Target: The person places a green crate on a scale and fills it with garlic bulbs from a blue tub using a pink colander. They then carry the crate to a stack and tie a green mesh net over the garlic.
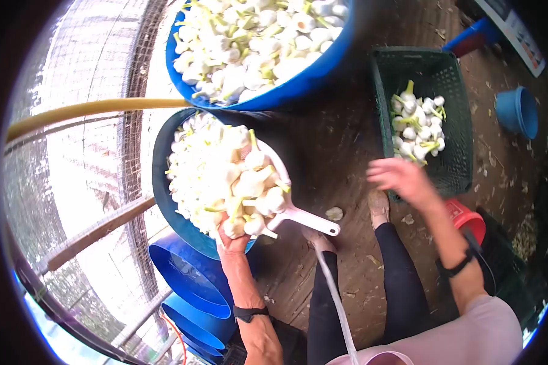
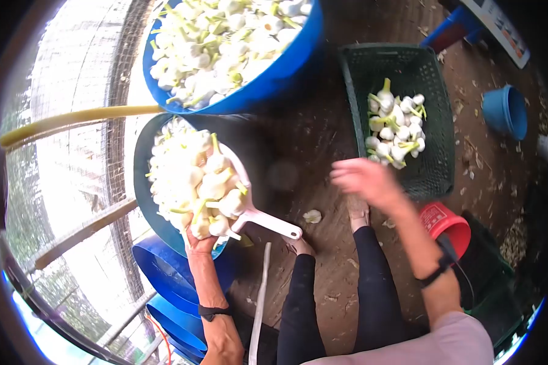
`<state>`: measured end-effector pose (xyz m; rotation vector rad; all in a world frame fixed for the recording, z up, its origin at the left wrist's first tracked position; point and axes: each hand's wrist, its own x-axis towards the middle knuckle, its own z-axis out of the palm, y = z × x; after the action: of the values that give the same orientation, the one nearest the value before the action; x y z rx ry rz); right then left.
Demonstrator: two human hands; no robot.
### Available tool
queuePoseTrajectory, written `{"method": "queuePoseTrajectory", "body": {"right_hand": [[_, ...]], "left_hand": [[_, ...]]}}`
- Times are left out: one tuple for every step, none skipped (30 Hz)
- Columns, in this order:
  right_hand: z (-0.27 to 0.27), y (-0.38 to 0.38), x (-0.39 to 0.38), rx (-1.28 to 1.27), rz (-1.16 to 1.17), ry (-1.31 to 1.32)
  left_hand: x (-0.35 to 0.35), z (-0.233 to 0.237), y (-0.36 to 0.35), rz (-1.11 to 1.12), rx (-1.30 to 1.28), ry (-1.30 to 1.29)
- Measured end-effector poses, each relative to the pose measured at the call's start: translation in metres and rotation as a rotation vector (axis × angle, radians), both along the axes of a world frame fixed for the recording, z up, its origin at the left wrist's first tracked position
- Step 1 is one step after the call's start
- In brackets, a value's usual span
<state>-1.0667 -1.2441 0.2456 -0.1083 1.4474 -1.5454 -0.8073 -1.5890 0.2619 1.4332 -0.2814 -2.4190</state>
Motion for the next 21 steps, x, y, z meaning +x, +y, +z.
{"method": "queuePoseTrajectory", "body": {"right_hand": [[-0.014, -0.037, 0.012, -0.117, 0.217, -0.010], [-0.012, -0.079, 0.021, -0.086, 0.373, -0.103], [-0.018, -0.112, 0.032, -0.115, 0.457, -0.239], [-0.014, -0.136, 0.032, -0.233, 0.599, -0.318], [-0.021, -0.152, 0.042, -0.221, 0.632, -0.389], [-0.036, -0.164, 0.048, -0.270, 0.590, -0.543], [-0.055, -0.165, 0.050, -0.343, 0.514, -0.721], [-0.050, -0.165, 0.047, -0.408, 0.428, -0.898], [-0.043, -0.160, 0.050, -0.368, 0.449, -0.926], [-0.025, -0.160, 0.057, -0.390, 0.417, -1.039], [-0.031, -0.160, 0.062, -0.340, 0.413, -0.916], [-0.038, -0.159, 0.071, -0.291, 0.408, -0.800], [-0.043, -0.159, 0.081, -0.213, 0.333, -0.706], [-0.039, -0.154, 0.080, -0.198, 0.337, -0.709], [-0.028, -0.145, 0.078, -0.186, 0.291, -0.608], [-0.016, -0.133, 0.075, -0.173, 0.246, -0.509], [-0.002, -0.118, 0.068, -0.147, 0.183, -0.434], [-0.006, -0.094, 0.058, -0.123, 0.206, -0.400], [0.012, -0.076, 0.050, -0.022, 0.139, -0.401], [0.023, -0.056, 0.043, -0.016, 0.027, -0.343], [0.020, -0.024, 0.032, 0.019, 0.022, -0.343]], "left_hand": [[0.006, -0.006, -0.002, -0.006, -0.018, -0.003], [0.014, -0.013, -0.005, -0.016, -0.036, -0.008], [0.016, -0.014, -0.006, -0.011, -0.038, -0.043], [0.015, -0.019, -0.009, -0.002, -0.034, -0.078], [0.014, -0.020, -0.011, 0.009, -0.048, -0.055], [0.015, -0.021, -0.012, 0.024, -0.042, -0.045], [0.012, -0.013, -0.008, 0.016, -0.106, -0.042], [0.009, -0.007, -0.002, 0.009, -0.165, -0.040], [0.004, -0.001, 0.003, 0.005, -0.222, -0.114], [-0.008, 0.006, 0.012, 0.112, -0.271, -0.154], [-0.009, -0.001, 0.012, 0.102, -0.323, -0.166], [-0.005, -0.007, 0.013, 0.087, -0.372, -0.187], [-0.007, -0.005, 0.019, 0.082, -0.397, -0.152], [-0.016, 0.002, 0.021, 0.077, -0.432, -0.107], [-0.028, 0.009, 0.029, 0.083, -0.415, -0.111], [-0.023, 0.000, 0.036, 0.060, -0.420, -0.086], [-0.030, -0.004, 0.047, 0.047, -0.398, -0.037], [-0.043, -0.004, 0.062, 0.035, -0.372, 0.015], [-0.068, 0.014, 0.082, 0.035, -0.355, 0.047], [-0.095, 0.034, 0.103, 0.036, -0.342, 0.081], [-0.113, 0.038, 0.122, -0.082, -0.431, 0.113]]}}
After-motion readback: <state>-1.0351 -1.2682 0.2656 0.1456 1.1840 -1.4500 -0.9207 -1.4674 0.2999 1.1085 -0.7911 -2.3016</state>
